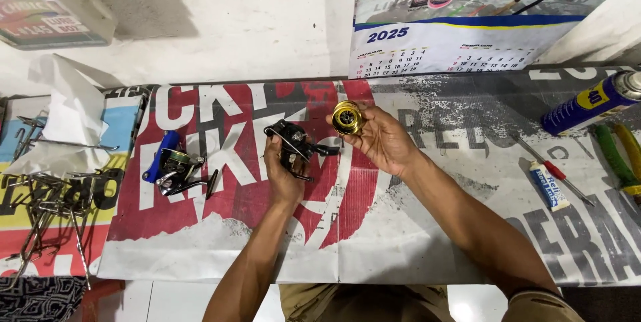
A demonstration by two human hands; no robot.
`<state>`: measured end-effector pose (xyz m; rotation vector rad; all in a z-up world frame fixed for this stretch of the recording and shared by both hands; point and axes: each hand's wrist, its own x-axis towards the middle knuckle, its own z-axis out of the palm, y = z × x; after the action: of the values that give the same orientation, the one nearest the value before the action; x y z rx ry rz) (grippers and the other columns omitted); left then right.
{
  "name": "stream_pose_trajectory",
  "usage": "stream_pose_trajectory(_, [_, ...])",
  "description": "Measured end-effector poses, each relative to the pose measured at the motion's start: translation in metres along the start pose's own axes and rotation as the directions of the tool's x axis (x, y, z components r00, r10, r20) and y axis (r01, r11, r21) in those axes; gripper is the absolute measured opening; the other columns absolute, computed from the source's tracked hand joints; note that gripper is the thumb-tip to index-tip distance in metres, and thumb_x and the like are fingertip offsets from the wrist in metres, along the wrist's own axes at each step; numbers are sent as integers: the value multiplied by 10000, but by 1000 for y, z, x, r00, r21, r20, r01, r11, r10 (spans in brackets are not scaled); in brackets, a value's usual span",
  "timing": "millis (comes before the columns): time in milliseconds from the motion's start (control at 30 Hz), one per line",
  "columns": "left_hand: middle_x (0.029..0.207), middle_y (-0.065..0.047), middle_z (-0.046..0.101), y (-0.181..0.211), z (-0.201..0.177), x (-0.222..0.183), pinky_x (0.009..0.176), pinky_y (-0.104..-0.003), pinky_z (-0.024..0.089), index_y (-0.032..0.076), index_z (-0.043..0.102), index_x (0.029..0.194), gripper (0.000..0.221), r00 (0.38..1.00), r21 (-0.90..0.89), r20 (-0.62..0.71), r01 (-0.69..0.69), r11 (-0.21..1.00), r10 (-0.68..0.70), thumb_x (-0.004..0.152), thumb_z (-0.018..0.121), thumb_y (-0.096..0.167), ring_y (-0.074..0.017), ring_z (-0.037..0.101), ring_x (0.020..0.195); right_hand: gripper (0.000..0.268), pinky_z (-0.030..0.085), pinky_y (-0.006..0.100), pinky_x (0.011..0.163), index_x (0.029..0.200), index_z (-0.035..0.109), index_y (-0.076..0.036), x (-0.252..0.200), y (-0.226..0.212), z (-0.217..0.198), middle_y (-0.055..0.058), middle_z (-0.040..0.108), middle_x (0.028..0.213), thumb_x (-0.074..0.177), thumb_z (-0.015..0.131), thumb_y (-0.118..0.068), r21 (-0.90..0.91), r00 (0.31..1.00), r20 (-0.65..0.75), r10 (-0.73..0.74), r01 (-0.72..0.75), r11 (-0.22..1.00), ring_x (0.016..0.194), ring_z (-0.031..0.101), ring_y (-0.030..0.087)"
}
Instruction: Reassembling the spool and main body of a spinning fishing reel on a workbench.
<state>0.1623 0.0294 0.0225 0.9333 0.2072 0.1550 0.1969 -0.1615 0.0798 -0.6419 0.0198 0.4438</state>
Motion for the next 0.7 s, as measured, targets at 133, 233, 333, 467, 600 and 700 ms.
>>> stream_pose_trajectory(133, [815, -123, 737, -8, -4, 3, 291, -212, 352, 240, 552, 1057, 265, 1000, 9, 9, -14, 1000, 13, 942, 520, 476, -57, 307, 338, 299, 655, 344, 842, 1170, 675, 11, -2, 6, -3, 197, 753, 1049, 964, 580, -183, 33, 1000, -11, 18, -18, 999, 947, 760, 265])
stream_pose_trajectory(233, [812, -122, 739, -11, -7, 7, 282, -207, 342, 242, 549, 1051, 260, 1000, 6, 17, -21, 1000, 21, 945, 516, 477, -59, 309, 333, 287, 656, 348, 846, 1150, 686, 0, 0, 4, -4, 191, 758, 1037, 959, 596, -195, 21, 1000, -4, 21, -21, 1000, 941, 761, 263])
stream_pose_trajectory(333, [798, -123, 726, -7, -3, 2, 279, -203, 359, 221, 548, 1054, 260, 998, 27, 28, -53, 998, 53, 964, 504, 460, -65, 316, 335, 233, 653, 329, 848, 1098, 697, -19, 0, 5, -5, 155, 758, 1001, 967, 615, -194, -14, 1000, -26, 5, -5, 1000, 915, 761, 229])
stream_pose_trajectory(467, [771, -123, 707, -4, 1, 1, 277, -214, 375, 213, 543, 1036, 233, 993, 65, 41, -110, 992, 107, 960, 510, 431, -69, 336, 326, 189, 645, 343, 863, 1063, 691, -26, 3, 11, -12, 157, 748, 1000, 971, 617, -172, -65, 1000, -19, -14, 13, 998, 915, 757, 235])
stream_pose_trajectory(600, [738, -98, 671, -18, -10, 7, 288, -211, 366, 196, 547, 1021, 191, 980, 114, 43, -199, 973, 195, 969, 513, 377, -71, 351, 341, 100, 637, 365, 910, 1048, 625, -42, 16, 26, -47, 157, 730, 999, 975, 606, -109, -183, 998, -18, -65, 60, 981, 938, 756, 237])
stream_pose_trajectory(700, [701, -57, 627, -27, -19, 11, 303, -194, 353, 177, 556, 1000, 160, 960, 150, 49, -280, 948, 275, 976, 516, 330, -68, 382, 364, 85, 635, 325, 872, 1023, 603, -57, 9, 25, -26, 97, 709, 948, 956, 628, -103, -269, 994, -5, -109, 104, 957, 901, 747, 186])
